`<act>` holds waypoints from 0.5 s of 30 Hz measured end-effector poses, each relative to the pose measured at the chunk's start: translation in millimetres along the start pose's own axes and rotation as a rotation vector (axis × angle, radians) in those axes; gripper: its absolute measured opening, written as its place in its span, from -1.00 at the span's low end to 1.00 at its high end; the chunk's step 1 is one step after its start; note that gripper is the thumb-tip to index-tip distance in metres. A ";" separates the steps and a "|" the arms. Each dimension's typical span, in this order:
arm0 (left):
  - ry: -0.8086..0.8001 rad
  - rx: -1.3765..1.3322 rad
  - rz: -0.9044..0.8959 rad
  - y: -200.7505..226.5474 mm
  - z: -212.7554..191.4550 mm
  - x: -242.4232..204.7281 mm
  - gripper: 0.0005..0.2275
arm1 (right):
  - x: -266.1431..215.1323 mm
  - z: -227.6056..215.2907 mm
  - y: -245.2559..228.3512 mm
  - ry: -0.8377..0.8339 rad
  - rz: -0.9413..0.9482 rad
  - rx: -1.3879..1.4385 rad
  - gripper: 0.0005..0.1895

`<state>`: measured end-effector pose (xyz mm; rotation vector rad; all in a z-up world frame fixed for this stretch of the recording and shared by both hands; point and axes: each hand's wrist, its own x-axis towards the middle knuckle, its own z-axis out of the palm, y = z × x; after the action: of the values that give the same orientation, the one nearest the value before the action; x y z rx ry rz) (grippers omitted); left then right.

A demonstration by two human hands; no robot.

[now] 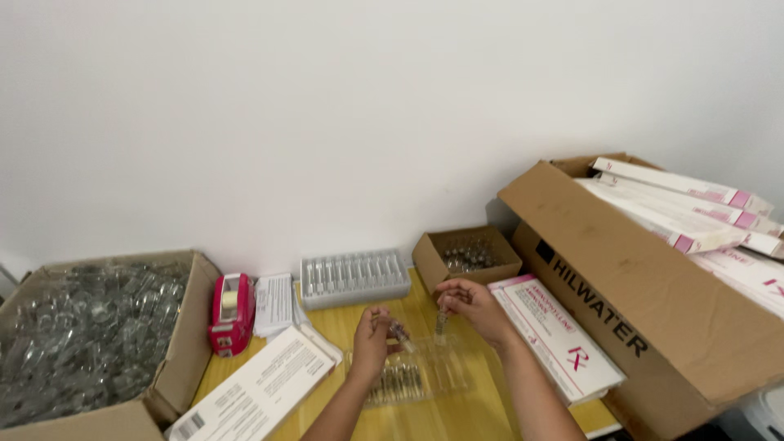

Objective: The person places small vials into a clear plastic tray, then inserts a paper label into a white box and closes it. The person repeats the process with a second tray and box.

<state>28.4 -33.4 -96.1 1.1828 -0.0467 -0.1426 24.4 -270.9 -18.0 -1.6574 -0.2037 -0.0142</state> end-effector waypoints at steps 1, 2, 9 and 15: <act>-0.015 0.001 -0.011 -4.2 -1.8 0.0 -0.83 | -4.0 3.4 8.9 -0.031 0.024 -0.011 -0.75; -0.007 0.015 -0.036 -8.5 -3.2 -2.2 -0.82 | -10.1 8.3 19.3 -0.026 0.082 -0.054 -0.75; 0.018 -0.001 -0.051 -4.7 -9.6 1.9 -0.83 | -23.9 29.4 67.0 -0.084 0.162 -0.004 -0.77; -0.017 0.032 -0.063 -5.0 -3.9 -1.8 -0.82 | -28.0 39.0 66.6 -0.089 0.182 -0.269 -0.77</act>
<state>26.7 -31.4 -102.1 1.2153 -0.0269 -0.2078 1.9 -241.3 -91.2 -1.9416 -0.1213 0.1770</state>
